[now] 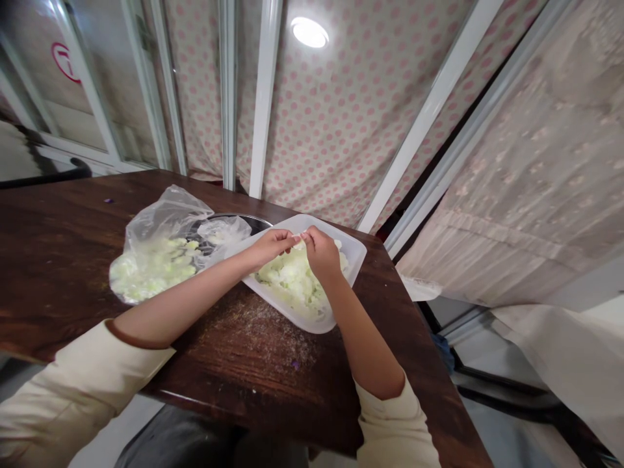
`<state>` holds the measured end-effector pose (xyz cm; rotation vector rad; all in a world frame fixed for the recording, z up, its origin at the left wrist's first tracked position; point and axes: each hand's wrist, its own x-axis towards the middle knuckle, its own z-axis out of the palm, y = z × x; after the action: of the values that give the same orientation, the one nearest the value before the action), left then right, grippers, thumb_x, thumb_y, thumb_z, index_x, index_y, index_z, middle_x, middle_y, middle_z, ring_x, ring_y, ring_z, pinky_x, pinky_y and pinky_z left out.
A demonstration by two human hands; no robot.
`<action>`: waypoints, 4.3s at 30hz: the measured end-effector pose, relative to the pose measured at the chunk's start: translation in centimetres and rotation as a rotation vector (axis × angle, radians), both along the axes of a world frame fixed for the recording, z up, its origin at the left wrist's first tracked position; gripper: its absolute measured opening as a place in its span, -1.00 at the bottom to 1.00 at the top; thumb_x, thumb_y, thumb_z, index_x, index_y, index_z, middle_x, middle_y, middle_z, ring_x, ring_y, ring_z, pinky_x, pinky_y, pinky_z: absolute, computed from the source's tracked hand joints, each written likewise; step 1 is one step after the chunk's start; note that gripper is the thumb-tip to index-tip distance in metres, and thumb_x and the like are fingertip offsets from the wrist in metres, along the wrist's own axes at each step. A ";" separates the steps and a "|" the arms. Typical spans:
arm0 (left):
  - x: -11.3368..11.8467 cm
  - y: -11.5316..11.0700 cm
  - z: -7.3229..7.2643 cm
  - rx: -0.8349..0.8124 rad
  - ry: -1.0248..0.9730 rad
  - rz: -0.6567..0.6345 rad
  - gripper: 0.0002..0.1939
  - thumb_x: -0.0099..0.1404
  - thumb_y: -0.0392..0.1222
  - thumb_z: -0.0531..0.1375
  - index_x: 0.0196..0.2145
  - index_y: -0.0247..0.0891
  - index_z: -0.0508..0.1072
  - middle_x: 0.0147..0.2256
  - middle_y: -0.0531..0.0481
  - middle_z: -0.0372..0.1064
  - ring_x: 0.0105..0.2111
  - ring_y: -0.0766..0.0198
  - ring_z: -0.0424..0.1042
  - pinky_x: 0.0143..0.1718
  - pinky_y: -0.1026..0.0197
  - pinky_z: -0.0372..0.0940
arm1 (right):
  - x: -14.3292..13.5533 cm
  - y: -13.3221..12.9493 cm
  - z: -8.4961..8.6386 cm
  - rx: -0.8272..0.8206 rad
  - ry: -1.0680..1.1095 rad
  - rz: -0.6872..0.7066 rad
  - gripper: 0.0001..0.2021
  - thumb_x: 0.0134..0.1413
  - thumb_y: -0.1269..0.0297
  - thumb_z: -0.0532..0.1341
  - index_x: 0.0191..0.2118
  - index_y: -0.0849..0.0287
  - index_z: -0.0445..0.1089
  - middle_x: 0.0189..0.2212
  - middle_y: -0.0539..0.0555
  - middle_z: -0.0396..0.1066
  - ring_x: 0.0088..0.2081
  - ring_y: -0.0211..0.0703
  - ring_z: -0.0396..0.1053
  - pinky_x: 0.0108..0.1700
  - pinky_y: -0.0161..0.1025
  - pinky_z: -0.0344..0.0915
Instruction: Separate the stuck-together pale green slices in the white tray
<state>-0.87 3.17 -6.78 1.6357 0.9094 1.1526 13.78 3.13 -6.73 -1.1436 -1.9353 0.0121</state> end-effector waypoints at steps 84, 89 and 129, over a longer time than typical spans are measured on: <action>-0.8 0.3 -1.5 0.171 1.006 0.278 -0.63 0.06 -0.41 0.01 -0.12 -0.36 0.23 -0.26 -0.26 0.36 -0.24 0.05 0.34 -0.29 0.16 0.15 | 0.9 2.6 -1.7 -0.347 0.520 -0.091 -0.69 0.02 0.03 -0.05 -0.54 0.15 0.15 -0.63 -0.04 0.15 -0.60 -0.33 0.11 -0.56 -0.35 0.04; -0.6 0.9 -1.8 0.366 0.656 0.327 -0.69 0.08 -0.28 0.10 -0.18 -0.26 0.14 -0.45 -0.02 0.31 -0.40 0.21 0.30 -0.38 0.23 0.11 | 0.6 2.3 -1.6 -0.389 0.518 -0.001 -0.70 0.01 0.05 -0.04 -0.53 0.15 0.17 -0.66 -0.05 0.16 -0.61 -0.33 0.13 -0.56 -0.35 0.06; 0.4 1.0 -1.6 0.412 0.209 0.111 -0.55 -0.13 -0.14 0.29 -0.31 -0.27 0.18 -0.37 0.03 0.17 -0.39 0.36 0.18 -0.36 0.27 0.15 | 0.6 0.7 -0.6 -0.867 0.679 0.447 -0.79 -0.20 0.22 0.24 -0.44 0.19 0.23 -0.61 -0.13 0.13 -0.60 -0.45 0.07 -0.51 -0.39 0.07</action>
<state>-0.50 4.14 -8.33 2.0913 0.9470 1.3274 14.34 3.86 -7.32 -0.9820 -1.5042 1.4029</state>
